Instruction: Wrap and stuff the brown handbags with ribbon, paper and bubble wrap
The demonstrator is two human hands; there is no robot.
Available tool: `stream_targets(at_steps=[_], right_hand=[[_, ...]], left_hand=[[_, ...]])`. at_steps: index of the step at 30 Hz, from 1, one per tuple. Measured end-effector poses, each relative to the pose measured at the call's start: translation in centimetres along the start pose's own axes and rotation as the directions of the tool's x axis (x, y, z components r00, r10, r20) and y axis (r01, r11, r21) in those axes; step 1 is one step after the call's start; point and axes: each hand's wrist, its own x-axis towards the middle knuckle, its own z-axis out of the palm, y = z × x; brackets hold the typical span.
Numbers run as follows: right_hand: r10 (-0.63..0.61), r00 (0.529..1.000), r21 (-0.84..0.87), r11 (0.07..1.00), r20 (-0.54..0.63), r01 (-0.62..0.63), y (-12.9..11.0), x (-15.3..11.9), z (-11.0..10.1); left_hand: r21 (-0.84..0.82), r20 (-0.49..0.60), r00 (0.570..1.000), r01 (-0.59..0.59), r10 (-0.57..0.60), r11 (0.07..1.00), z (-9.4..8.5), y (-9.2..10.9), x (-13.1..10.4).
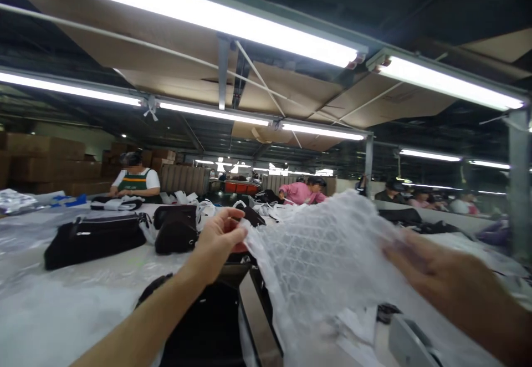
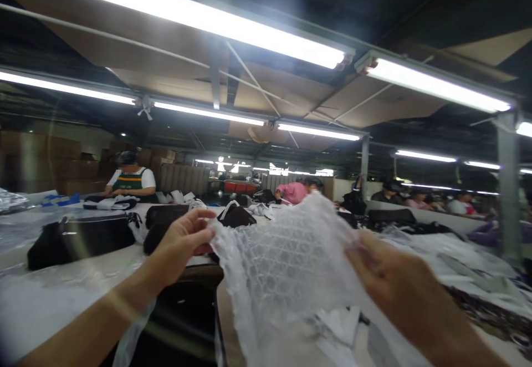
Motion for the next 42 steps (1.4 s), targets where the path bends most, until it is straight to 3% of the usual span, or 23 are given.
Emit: stream_targets(at_steps=[1,3,5,8,11,15,19,22,24,27,28,29,31,32,35,39,41,42], right_hand=[[0.006,1.000,-0.030,1.000,-0.015,-0.007,-1.7,0.1,1.2],[-0.098,0.987,0.013,0.995,0.124,0.097,-5.3,-0.3,4.0],[-0.198,0.968,0.005,0.980,0.155,0.200,-8.1,-1.2,6.8],[-0.290,0.937,0.001,0.955,0.194,0.295,-10.2,-2.3,9.7],[-0.344,0.868,0.044,0.935,0.359,0.352,-10.8,-2.3,10.8],[-0.333,0.764,0.047,0.928,0.553,0.370,-11.6,-1.6,11.8],[-0.417,0.756,0.027,0.883,0.504,0.469,-11.6,-2.3,15.5],[-0.501,0.731,0.024,0.831,0.464,0.555,-10.9,-3.1,18.1],[-0.567,0.685,0.085,0.795,0.458,0.601,-10.7,-2.6,17.5],[-0.680,0.641,0.252,0.730,0.355,0.635,-10.7,0.4,12.8],[-0.665,0.684,0.239,0.746,0.299,0.621,-10.9,1.8,10.8],[-0.656,0.694,0.215,0.754,0.296,0.621,-11.0,3.4,9.0],[-0.655,0.632,0.249,0.750,0.415,0.613,-11.2,6.7,6.4],[-0.642,0.579,0.290,0.756,0.504,0.586,-11.4,8.3,5.8],[-0.570,0.485,0.373,0.813,0.663,0.447,-12.0,11.8,5.8],[-0.426,0.411,0.346,0.902,0.806,0.257,-13.5,13.2,7.4],[-0.407,0.439,0.328,0.912,0.801,0.247,-13.7,13.4,8.1],[-0.417,0.492,0.337,0.909,0.764,0.245,-13.6,13.6,8.3]], left_hand=[[-0.034,0.044,0.999,-0.004,0.006,0.999,1.7,-0.6,-0.4],[-0.071,0.123,0.991,-0.046,0.055,0.996,4.0,-1.8,-1.0],[-0.045,0.187,0.975,-0.112,0.118,0.993,4.8,-2.5,-1.1],[0.135,0.293,0.950,-0.155,0.110,0.979,3.4,-2.7,-0.7],[0.274,0.334,0.941,-0.158,0.060,0.949,1.1,-2.6,-0.5],[0.319,0.298,0.953,-0.150,0.052,0.936,-0.7,-2.8,-1.2],[0.512,0.149,0.977,-0.206,0.150,0.834,-0.4,-4.0,-2.5],[0.612,0.078,0.969,-0.232,0.234,0.756,-0.2,-6.4,-3.3],[0.630,0.113,0.946,-0.305,0.304,0.714,-0.5,-8.0,-3.4],[0.554,0.188,0.899,-0.429,0.394,0.713,-1.4,-8.0,-2.9],[0.527,0.199,0.882,-0.464,0.427,0.712,-1.8,-7.2,-2.7],[0.503,0.207,0.860,-0.503,0.467,0.703,-2.1,-6.0,-2.4],[0.457,0.247,0.803,-0.590,0.542,0.666,-2.7,-3.1,-2.0],[0.434,0.285,0.760,-0.645,0.583,0.629,-3.0,-1.7,-1.8],[0.422,0.352,0.654,-0.750,0.670,0.510,-3.4,1.5,-1.3],[0.458,0.353,0.592,-0.784,0.724,0.419,-4.1,2.9,-1.0],[0.484,0.289,0.615,-0.755,0.734,0.443,-5.2,2.9,-0.6],[0.469,0.220,0.645,-0.728,0.732,0.501,-6.1,2.7,-0.3]])
